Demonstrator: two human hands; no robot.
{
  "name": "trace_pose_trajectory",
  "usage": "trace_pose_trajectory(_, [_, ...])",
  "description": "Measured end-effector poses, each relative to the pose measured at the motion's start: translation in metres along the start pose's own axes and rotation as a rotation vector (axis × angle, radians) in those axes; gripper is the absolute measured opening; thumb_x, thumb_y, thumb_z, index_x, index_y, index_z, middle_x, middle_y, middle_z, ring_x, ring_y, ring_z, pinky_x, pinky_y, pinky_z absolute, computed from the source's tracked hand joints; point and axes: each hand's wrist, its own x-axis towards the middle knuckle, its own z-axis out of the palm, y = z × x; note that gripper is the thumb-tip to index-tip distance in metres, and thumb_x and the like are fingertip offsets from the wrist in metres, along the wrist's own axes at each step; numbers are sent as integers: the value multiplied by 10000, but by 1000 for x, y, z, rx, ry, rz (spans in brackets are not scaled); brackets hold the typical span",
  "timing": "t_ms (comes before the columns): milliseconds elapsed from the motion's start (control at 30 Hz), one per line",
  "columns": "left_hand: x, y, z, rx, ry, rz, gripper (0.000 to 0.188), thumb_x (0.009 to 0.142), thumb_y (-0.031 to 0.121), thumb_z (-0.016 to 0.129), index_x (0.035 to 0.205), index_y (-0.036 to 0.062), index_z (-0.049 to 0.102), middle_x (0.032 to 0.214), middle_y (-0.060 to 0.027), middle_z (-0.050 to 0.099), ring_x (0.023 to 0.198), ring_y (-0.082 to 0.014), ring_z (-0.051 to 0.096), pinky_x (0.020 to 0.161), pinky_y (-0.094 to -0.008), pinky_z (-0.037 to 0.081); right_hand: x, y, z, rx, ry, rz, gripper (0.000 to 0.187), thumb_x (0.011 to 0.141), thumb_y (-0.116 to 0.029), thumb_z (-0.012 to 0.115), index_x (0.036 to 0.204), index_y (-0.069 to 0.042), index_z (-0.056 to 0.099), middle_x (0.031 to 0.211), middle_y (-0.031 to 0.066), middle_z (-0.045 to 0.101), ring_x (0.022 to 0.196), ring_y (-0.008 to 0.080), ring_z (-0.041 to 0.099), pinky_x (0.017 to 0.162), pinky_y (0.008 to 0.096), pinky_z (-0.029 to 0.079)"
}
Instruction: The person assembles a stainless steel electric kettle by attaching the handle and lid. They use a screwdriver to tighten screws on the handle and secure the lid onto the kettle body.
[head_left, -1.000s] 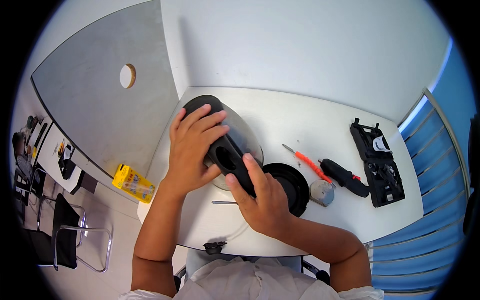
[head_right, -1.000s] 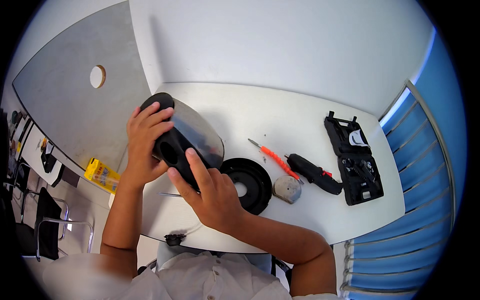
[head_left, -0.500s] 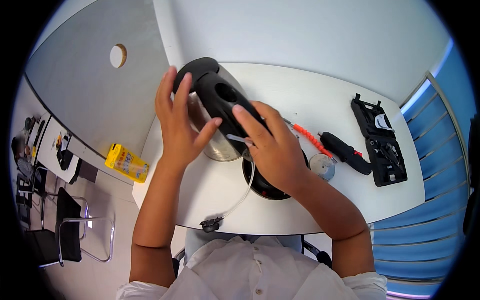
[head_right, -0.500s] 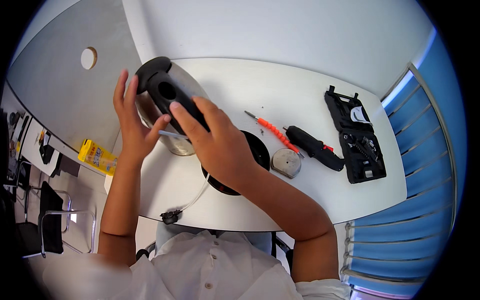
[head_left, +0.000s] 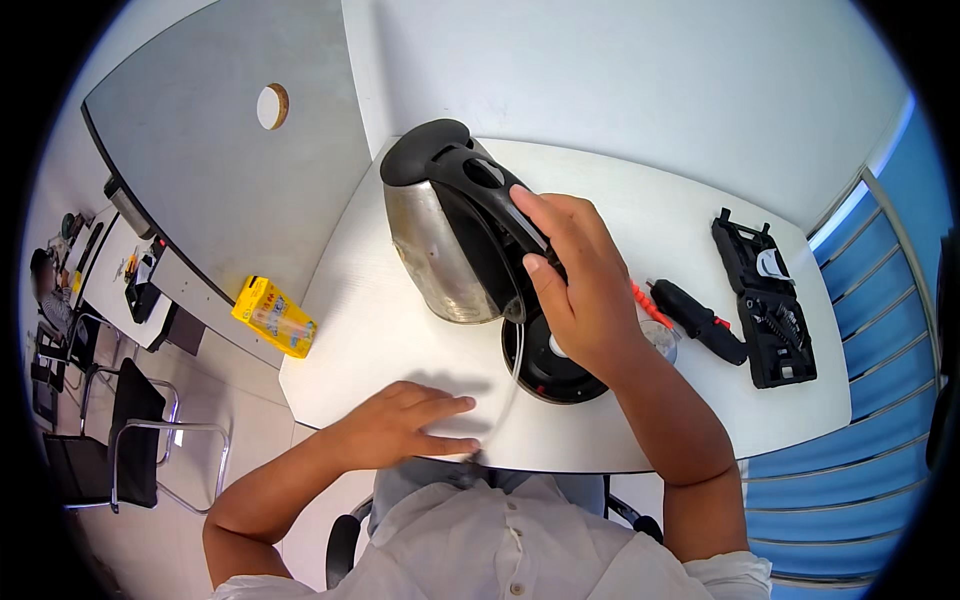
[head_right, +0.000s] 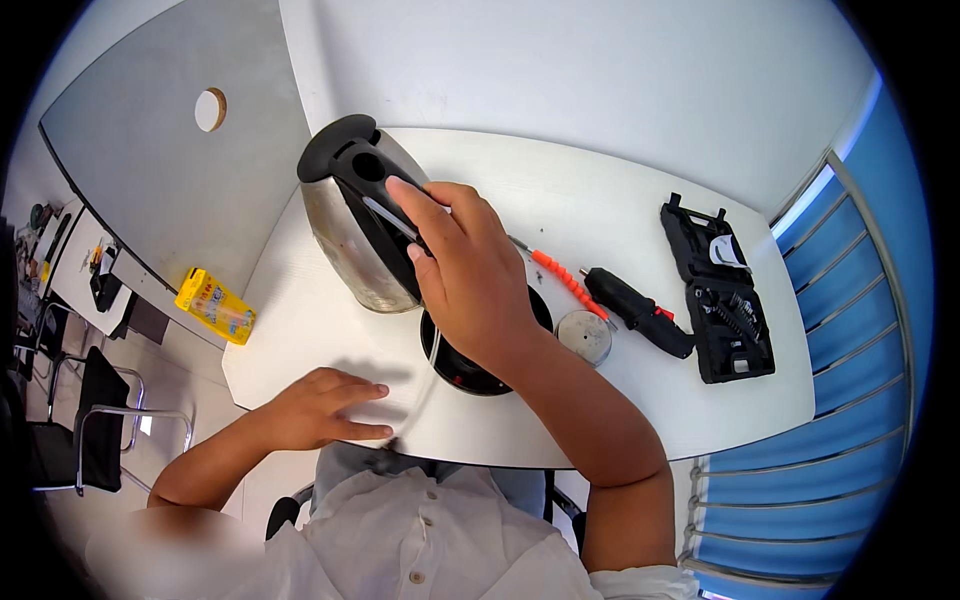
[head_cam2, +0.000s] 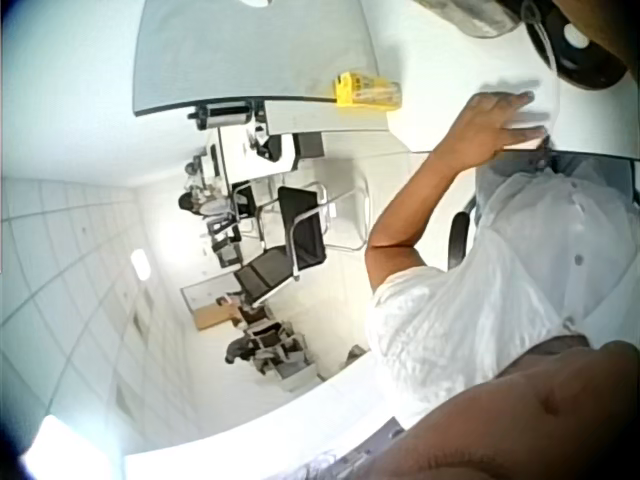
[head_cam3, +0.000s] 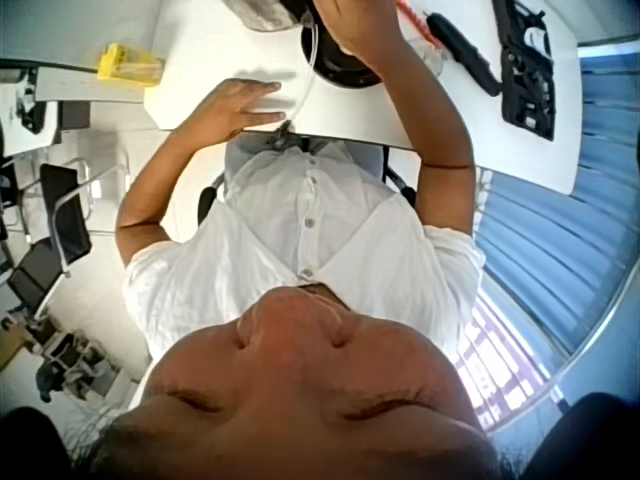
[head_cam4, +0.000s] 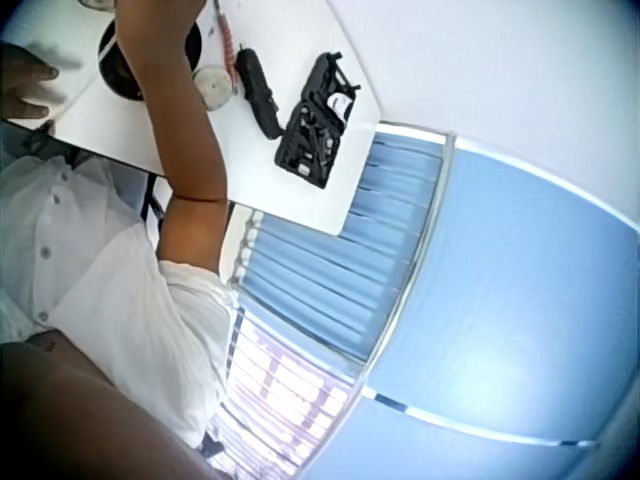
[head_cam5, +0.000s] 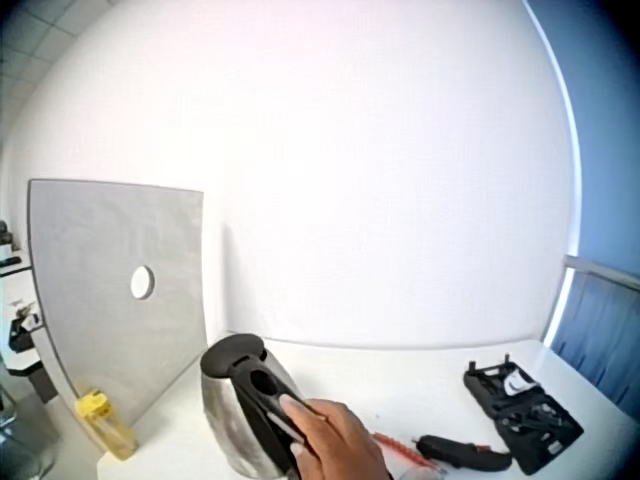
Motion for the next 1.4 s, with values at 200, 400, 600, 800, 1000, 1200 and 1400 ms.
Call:
trace_pose_trajectory(200, [10,21,7,22,-148,121,607,712,143,708,1274,332,578,1468,-27,394,1298,-257,430,1009,-477,408,13,-11,-17,254,-154,194,457,868,-6,522,1320,-69,506,1105,119,524,948,226,562,843,333,460])
trace_pose_trajectory(400, [41,40,30,41,-183,124,619,746,349,732,1324,269,526,1476,-18,388,1340,-249,374,1068,-501,322,24,-12,-24,574,-257,361,443,880,-10,466,1321,-50,490,1096,72,548,926,153,551,858,308,458])
trace_pose_trajectory(600, [50,26,25,43,92,56,575,799,374,688,1315,170,539,1464,-85,399,1326,-282,386,1049,-496,333,32,-19,-34,885,-301,637,399,894,-20,451,1288,-51,505,956,21,547,846,76,519,794,248,463])
trace_pose_trajectory(800, [79,-35,-56,242,910,-321,400,844,202,612,1226,90,582,1292,-144,532,1189,-333,482,991,-445,364,46,-18,-34,1014,-281,731,373,901,-33,456,1270,-38,509,878,0,498,797,70,512,728,235,467])
trace_pose_trajectory(1000, [90,-72,-65,361,1067,-477,285,823,128,613,1102,73,637,1187,-133,534,1096,-319,493,946,-427,388,48,-28,-33,954,-241,766,385,902,-50,459,1284,-21,482,856,-1,491,775,72,515,680,227,469])
trace_pose_trajectory(1200, [99,-73,-51,289,1100,-478,324,773,120,665,1095,81,656,1242,-158,491,1092,-328,490,942,-430,400,52,-38,-29,918,-239,776,377,906,-50,455,1281,-22,476,849,0,491,757,68,522,674,233,481])
trace_pose_trajectory(1400, [102,-71,-50,283,1106,-484,295,815,99,648,1109,76,630,1310,-161,419,1118,-311,490,923,-402,437,51,-37,-26,998,-257,749,368,903,-36,445,1269,-17,475,859,4,506,758,65,525,674,231,489])
